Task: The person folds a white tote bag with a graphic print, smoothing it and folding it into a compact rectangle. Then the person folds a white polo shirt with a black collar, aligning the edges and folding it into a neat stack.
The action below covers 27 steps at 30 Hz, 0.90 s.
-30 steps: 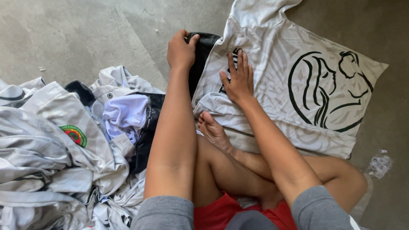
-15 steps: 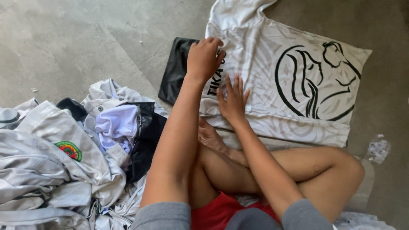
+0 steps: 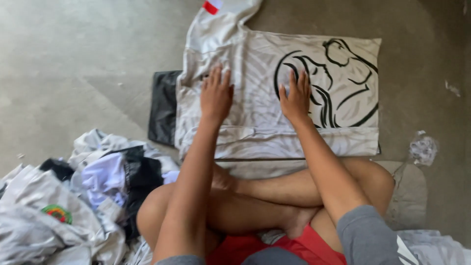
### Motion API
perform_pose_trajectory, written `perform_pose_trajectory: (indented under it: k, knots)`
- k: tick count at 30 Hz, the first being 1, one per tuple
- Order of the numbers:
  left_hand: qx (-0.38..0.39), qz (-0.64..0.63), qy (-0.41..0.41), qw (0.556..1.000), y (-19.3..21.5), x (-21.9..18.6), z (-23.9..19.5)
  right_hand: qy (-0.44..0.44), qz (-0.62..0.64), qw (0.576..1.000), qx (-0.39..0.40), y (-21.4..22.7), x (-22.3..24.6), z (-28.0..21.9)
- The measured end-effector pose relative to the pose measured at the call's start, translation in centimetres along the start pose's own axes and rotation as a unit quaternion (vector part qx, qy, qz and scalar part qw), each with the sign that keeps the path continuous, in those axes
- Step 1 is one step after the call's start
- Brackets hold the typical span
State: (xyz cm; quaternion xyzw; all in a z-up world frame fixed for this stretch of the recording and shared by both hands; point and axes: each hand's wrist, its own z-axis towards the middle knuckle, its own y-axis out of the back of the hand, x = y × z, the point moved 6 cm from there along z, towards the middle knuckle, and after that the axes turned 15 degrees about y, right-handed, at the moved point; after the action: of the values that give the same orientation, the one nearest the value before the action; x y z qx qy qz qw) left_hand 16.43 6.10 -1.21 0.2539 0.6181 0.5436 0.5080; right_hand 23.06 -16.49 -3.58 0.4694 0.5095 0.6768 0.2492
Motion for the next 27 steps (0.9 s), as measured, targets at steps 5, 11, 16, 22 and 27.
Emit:
perform_pose_trajectory:
  k: [5,11,16,22,27]
  knots:
    - [-0.008,0.008,0.011,1.000,0.9,1.5,0.0,-0.018,-0.011,1.000,-0.016,2.3,-7.8,1.2]
    - [-0.007,0.038,0.029,0.999,-0.3,2.0,0.3,-0.043,-0.058,0.996,-0.054,6.9,-17.7,-0.9]
    - [0.018,0.058,0.031,0.998,0.0,1.4,-0.6,-0.110,-0.059,0.991,-0.039,6.7,-19.6,-1.7]
    - [-0.092,0.063,0.112,0.987,-0.6,-2.2,1.8,0.008,-0.038,0.953,-0.302,9.2,-20.7,1.1]
    - [-0.029,0.006,-0.036,0.999,-4.9,-13.5,3.7,0.035,-0.001,0.993,-0.111,8.3,-21.3,4.3]
